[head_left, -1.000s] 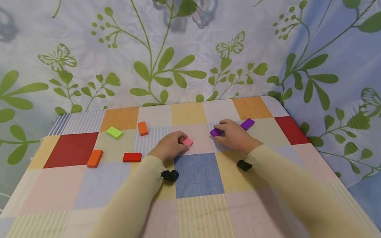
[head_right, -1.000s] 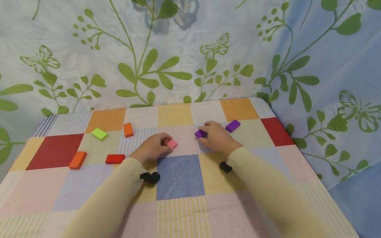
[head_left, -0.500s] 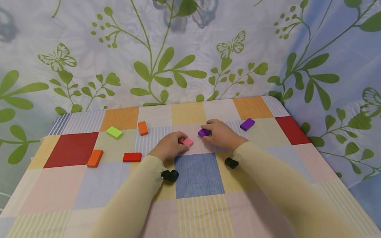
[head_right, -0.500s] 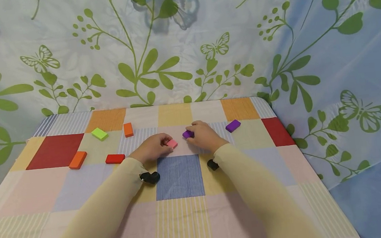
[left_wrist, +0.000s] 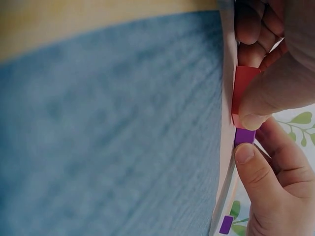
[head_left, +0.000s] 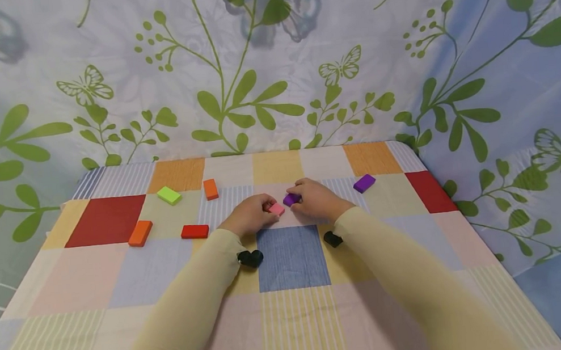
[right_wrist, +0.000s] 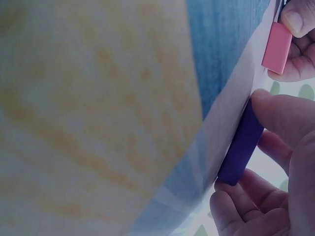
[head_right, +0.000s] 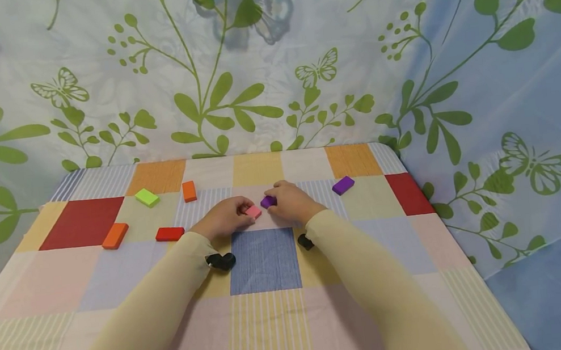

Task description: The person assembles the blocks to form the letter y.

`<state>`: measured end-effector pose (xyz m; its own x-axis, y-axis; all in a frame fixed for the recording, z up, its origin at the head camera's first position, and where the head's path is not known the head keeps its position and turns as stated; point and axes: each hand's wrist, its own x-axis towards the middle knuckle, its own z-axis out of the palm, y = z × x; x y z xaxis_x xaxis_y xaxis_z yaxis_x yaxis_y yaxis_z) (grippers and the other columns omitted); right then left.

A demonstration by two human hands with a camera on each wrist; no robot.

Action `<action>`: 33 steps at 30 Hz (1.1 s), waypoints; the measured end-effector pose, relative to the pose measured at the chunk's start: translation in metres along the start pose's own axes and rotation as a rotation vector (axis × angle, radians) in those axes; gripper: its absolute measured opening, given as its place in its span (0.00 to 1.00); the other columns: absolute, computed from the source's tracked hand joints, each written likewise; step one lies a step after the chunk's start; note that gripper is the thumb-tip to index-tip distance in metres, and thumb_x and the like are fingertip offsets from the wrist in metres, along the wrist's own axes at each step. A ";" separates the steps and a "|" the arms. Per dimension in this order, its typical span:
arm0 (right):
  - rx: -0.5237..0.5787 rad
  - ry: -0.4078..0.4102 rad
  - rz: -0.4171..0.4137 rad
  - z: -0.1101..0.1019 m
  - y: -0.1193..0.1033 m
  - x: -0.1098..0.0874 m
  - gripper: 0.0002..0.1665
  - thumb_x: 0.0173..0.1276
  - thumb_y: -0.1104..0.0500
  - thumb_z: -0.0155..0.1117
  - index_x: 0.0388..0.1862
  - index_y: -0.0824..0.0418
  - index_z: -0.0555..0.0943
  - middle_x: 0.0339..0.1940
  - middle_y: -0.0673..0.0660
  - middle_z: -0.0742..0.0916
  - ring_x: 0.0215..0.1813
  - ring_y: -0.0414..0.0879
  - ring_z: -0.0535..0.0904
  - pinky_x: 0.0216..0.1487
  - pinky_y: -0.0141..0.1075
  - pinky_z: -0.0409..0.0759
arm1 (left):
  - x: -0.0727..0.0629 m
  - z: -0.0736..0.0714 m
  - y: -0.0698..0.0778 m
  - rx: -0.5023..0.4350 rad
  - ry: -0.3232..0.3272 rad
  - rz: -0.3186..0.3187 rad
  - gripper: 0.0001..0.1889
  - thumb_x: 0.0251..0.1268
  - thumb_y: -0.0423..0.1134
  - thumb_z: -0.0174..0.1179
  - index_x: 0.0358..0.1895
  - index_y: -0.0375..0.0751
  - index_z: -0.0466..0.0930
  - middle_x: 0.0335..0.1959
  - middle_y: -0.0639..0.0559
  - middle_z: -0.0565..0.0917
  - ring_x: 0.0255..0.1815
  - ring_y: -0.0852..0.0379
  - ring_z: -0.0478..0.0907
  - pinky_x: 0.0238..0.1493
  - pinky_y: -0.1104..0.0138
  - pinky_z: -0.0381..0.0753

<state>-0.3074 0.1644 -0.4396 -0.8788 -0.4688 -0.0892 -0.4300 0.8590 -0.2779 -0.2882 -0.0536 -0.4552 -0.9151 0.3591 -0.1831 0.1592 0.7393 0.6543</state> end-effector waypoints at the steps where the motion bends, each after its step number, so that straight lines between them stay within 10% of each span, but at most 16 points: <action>1: -0.003 -0.001 0.002 0.000 0.000 0.000 0.33 0.74 0.52 0.70 0.74 0.62 0.77 0.77 0.68 0.75 0.78 0.61 0.72 0.80 0.50 0.68 | 0.000 0.000 0.000 0.000 -0.001 -0.002 0.19 0.71 0.45 0.69 0.60 0.44 0.82 0.45 0.50 0.82 0.49 0.49 0.77 0.57 0.58 0.77; 33: 0.026 0.044 0.008 0.000 -0.009 0.001 0.24 0.75 0.56 0.68 0.66 0.63 0.83 0.63 0.64 0.85 0.66 0.57 0.81 0.72 0.49 0.77 | -0.003 -0.001 0.001 -0.016 0.000 0.006 0.18 0.71 0.45 0.69 0.59 0.43 0.82 0.44 0.50 0.83 0.45 0.51 0.77 0.52 0.60 0.76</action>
<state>-0.3043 0.1561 -0.4370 -0.8909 -0.4516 -0.0493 -0.4175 0.8568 -0.3025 -0.2854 -0.0545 -0.4527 -0.9142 0.3635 -0.1790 0.1589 0.7281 0.6668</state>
